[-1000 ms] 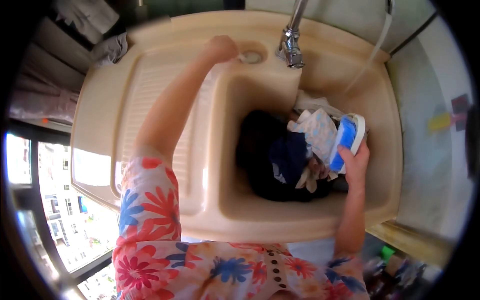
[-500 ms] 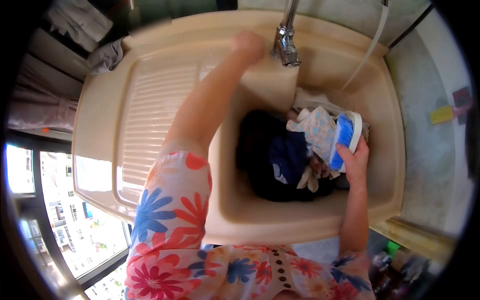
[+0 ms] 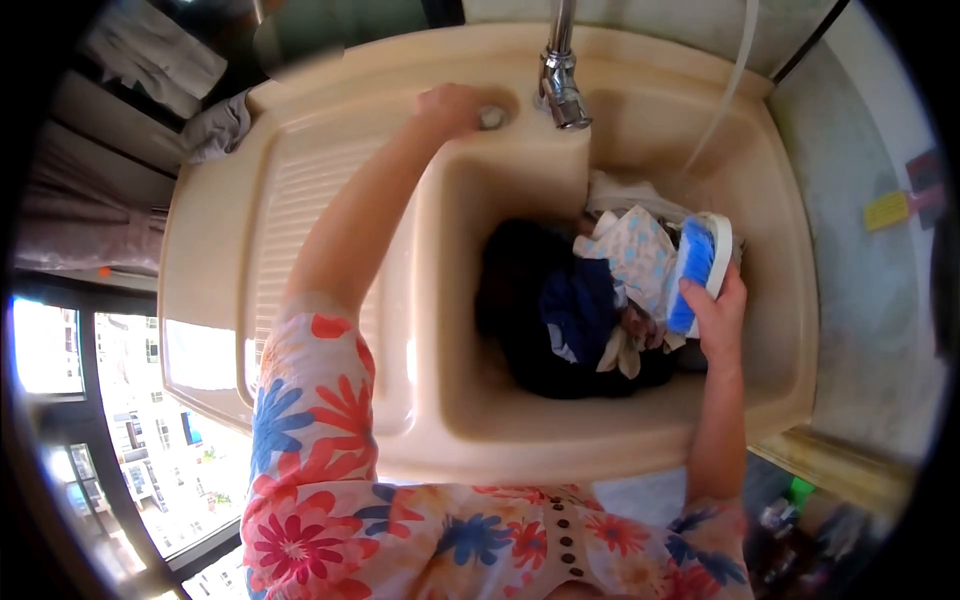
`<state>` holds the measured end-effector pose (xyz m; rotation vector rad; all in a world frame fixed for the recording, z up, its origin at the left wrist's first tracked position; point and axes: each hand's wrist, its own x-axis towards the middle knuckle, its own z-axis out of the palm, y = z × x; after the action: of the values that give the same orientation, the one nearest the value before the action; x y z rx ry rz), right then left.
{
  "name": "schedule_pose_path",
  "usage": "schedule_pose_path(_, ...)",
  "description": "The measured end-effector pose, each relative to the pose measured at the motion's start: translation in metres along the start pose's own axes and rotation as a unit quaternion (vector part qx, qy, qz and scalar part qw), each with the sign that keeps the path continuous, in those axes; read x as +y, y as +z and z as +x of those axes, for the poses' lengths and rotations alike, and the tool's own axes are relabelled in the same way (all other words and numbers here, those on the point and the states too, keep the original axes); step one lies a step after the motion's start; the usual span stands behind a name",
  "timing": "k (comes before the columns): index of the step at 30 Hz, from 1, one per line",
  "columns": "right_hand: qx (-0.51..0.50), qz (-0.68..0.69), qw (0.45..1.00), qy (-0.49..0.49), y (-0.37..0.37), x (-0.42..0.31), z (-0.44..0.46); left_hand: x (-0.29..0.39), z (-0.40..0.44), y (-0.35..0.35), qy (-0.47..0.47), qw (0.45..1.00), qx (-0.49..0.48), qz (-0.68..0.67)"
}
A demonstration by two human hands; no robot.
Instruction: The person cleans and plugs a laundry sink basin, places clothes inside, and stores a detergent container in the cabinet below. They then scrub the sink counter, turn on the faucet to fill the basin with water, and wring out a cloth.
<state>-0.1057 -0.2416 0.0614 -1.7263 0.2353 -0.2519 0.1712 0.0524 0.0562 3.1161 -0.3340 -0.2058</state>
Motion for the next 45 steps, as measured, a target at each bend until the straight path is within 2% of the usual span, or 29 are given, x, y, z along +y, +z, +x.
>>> schedule_pose_path(4, 0.005, -0.010, 1.000, 0.014, -0.002, 0.002, 0.001, -0.016, 0.017, 0.024, 0.009, 0.998, -0.021, -0.061)
schedule_pose_path(5, 0.009, -0.007, 1.000, 0.013, -0.001, 0.003, 0.001, -0.023, 0.019, 0.037, 0.010, 0.994, 0.023, -0.104)
schedule_pose_path(8, 0.005, -0.003, 1.000, 0.021, 0.000, 0.003, 0.001, -0.029, -0.005, 0.033, 0.012, 0.983, 0.077, -0.166)
schedule_pose_path(11, 0.008, -0.007, 1.000, 0.024, 0.000, 0.005, 0.002, -0.073, 0.012, 0.042, 0.002, 0.978, 0.170, -0.124)
schedule_pose_path(14, 0.008, -0.011, 0.999, 0.032, 0.000, 0.009, 0.001, -0.097, -0.008, 0.028, 0.002, 0.974, 0.204, -0.103)
schedule_pose_path(16, 0.000, -0.014, 0.999, 0.043, -0.004, 0.011, 0.003, -0.122, -0.009, 0.040, -0.031, 0.970, 0.225, -0.081)
schedule_pose_path(19, 0.028, -0.014, 0.999, -0.006, -0.007, 0.013, 0.004, -0.182, -0.038, 0.035, -0.149, 0.972, 0.181, -0.031)
schedule_pose_path(22, 0.015, -0.021, 0.999, 0.024, -0.009, 0.006, 0.004, -0.207, -0.070, 0.007, -0.280, 0.947, 0.134, 0.076)
schedule_pose_path(25, 0.017, -0.016, 1.000, 0.013, -0.006, 0.005, 0.004, -0.257, -0.070, 0.022, -0.322, 0.925, 0.143, 0.141)
schedule_pose_path(28, 0.021, -0.004, 1.000, 0.023, -0.003, 0.006, 0.004, -0.273, -0.071, 0.031, -0.279, 0.943, 0.127, 0.129)
schedule_pose_path(31, 0.012, -0.005, 0.999, 0.038, -0.002, 0.009, 0.004, -0.282, -0.065, 0.040, -0.287, 0.941, 0.164, 0.068)
schedule_pose_path(34, 0.006, -0.002, 1.000, 0.030, -0.002, 0.008, 0.005, -0.288, -0.040, 0.038, -0.339, 0.932, 0.121, -0.042)
schedule_pose_path(35, 0.003, 0.002, 1.000, 0.026, 0.001, 0.008, 0.005, -0.277, -0.038, 0.039, -0.258, 0.954, 0.113, 0.102)
schedule_pose_path(36, -0.001, -0.002, 1.000, 0.025, 0.003, 0.008, 0.005, -0.244, -0.037, 0.031, -0.171, 0.950, 0.102, 0.242)
schedule_pose_path(39, -0.014, -0.021, 0.999, 0.019, 0.005, 0.008, 0.006, -0.189, -0.017, 0.028, -0.228, 0.963, 0.116, 0.081)
schedule_pose_path(41, -0.021, -0.033, 0.999, 0.011, 0.008, 0.010, 0.005, -0.174, -0.011, 0.039, -0.147, 0.972, 0.098, 0.153)
schedule_pose_path(43, -0.024, -0.048, 0.998, 0.021, 0.005, 0.017, 0.005, -0.165, 0.006, 0.083, -0.053, 0.958, 0.258, 0.111)
schedule_pose_path(45, -0.026, -0.063, 0.997, 0.028, 0.000, 0.024, 0.005, -0.162, -0.017, 0.070, 0.036, 0.963, 0.253, 0.086)
